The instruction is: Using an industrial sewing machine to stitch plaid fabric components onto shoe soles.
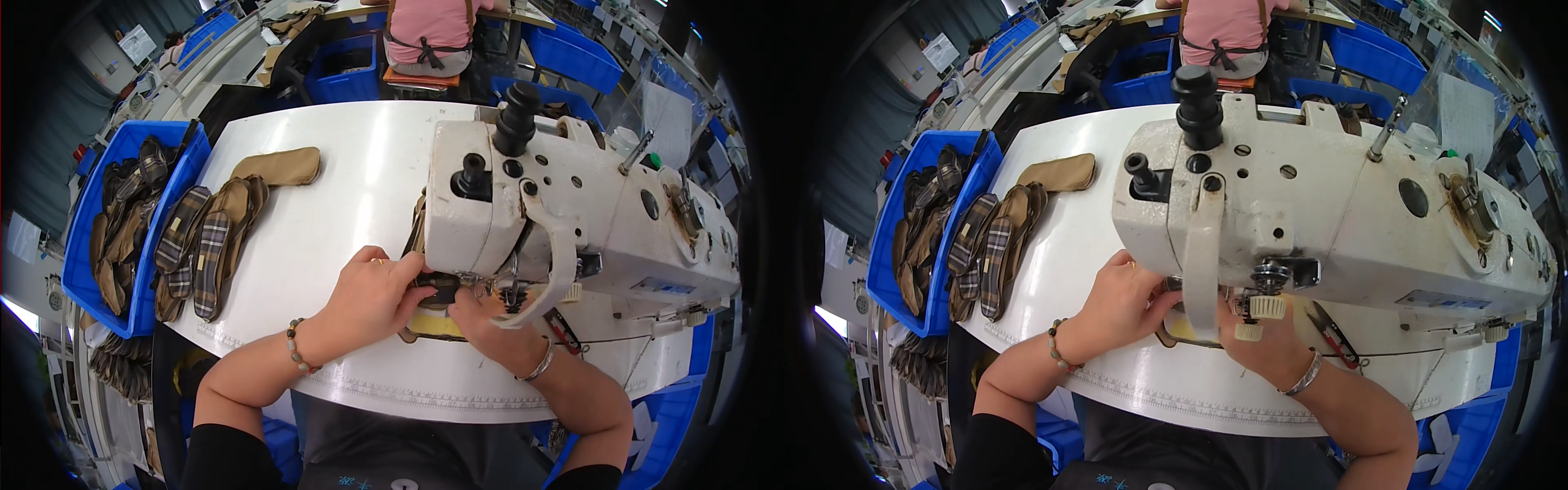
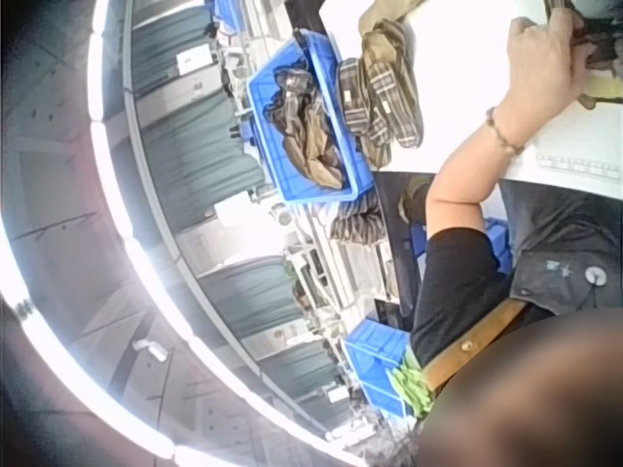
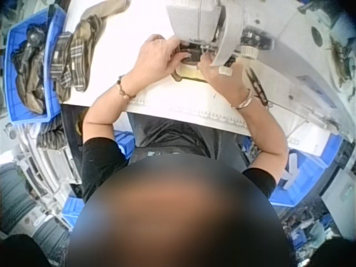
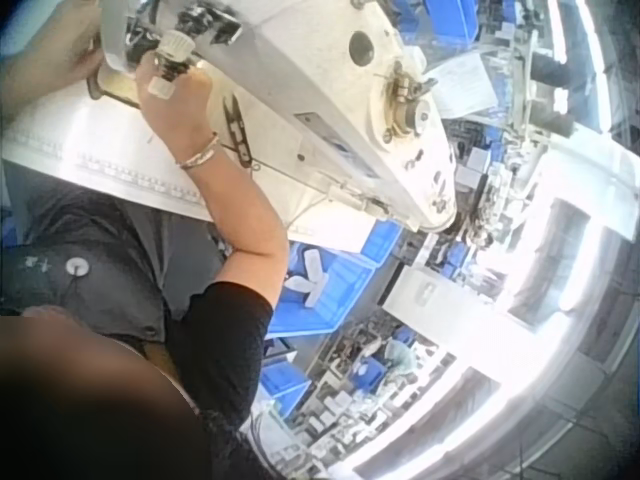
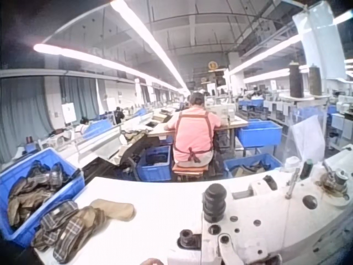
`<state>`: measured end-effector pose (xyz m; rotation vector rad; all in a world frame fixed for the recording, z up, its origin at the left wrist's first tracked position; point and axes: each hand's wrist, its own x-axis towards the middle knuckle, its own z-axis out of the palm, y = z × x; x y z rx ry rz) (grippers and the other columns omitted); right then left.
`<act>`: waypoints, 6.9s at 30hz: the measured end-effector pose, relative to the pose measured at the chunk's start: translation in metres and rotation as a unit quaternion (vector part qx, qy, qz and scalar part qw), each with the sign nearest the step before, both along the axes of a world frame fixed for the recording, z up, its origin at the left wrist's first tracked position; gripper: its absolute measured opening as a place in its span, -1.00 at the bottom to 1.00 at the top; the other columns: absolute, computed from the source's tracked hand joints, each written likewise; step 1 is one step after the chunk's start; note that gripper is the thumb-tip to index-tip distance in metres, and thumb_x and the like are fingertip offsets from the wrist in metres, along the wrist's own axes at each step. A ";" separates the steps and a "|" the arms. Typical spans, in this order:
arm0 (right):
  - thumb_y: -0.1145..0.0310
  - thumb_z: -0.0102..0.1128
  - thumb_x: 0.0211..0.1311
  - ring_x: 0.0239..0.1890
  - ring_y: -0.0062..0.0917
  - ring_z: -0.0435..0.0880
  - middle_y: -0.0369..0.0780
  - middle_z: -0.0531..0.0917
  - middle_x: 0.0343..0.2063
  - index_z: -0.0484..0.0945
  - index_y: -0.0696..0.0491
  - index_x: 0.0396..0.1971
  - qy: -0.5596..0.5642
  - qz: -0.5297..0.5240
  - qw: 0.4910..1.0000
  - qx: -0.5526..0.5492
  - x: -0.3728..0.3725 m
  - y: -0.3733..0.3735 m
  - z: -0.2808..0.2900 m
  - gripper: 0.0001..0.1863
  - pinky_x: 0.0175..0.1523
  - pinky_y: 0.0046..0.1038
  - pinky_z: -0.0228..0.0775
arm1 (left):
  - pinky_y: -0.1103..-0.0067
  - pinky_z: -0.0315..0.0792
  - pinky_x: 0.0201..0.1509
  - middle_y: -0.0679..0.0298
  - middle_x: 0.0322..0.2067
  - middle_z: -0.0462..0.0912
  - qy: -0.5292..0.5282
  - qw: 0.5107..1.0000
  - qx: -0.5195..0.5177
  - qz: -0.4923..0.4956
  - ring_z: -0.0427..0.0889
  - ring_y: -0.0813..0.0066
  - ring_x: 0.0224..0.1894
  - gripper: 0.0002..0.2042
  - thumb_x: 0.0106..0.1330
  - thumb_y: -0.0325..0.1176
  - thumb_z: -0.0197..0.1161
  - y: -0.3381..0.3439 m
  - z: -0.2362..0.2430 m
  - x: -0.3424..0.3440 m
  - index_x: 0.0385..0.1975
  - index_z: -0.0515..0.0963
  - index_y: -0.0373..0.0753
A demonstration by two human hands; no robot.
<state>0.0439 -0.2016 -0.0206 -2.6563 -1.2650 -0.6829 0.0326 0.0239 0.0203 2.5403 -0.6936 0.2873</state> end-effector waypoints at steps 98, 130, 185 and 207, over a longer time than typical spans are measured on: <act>0.42 0.28 0.09 -0.56 -0.51 0.66 -0.30 0.63 -0.57 0.61 0.01 -0.42 -0.009 0.080 0.995 0.062 0.012 0.001 0.018 -0.95 -0.47 -0.45 0.48 | -0.04 -0.14 0.46 0.50 -0.18 0.64 0.174 0.961 -0.170 -0.129 0.45 0.37 0.08 -0.81 0.12 -0.08 0.48 0.009 -0.035 0.053 -0.38 0.78 0.00; 0.46 0.12 0.18 -0.45 -0.39 0.69 -0.20 0.66 -0.48 0.59 0.23 0.04 0.038 0.047 0.994 -0.086 -0.008 -0.007 -0.003 -0.60 -0.43 -0.32 0.55 | 0.02 0.03 0.43 0.53 -0.13 0.67 0.059 0.993 -0.057 -0.089 0.49 0.38 0.12 -0.84 0.04 -0.17 0.50 0.002 -0.025 0.043 -0.35 0.79 0.13; 0.51 0.22 -0.06 -0.46 -0.44 0.65 -0.26 0.57 -0.55 0.65 0.26 -0.12 -0.002 0.034 0.995 -0.092 -0.019 0.003 0.019 -0.60 -0.47 -0.43 0.49 | 0.32 0.52 -0.44 0.12 -0.56 0.66 -0.002 0.998 -0.063 -0.007 0.66 0.02 -0.49 -0.83 0.04 -0.29 0.42 -0.011 -0.002 0.043 -0.35 0.71 -0.09; 0.39 0.21 -0.03 -0.63 -0.55 0.56 -0.31 0.53 -0.65 0.64 0.22 -0.18 -0.003 0.073 0.996 -0.046 -0.019 0.008 0.021 -0.64 -0.62 -0.48 0.36 | 0.33 0.57 -0.30 0.16 -0.47 0.69 0.103 0.993 -0.039 0.036 0.68 0.07 -0.38 -0.75 -0.05 -0.27 0.35 -0.018 -0.006 0.041 -0.31 0.70 -0.06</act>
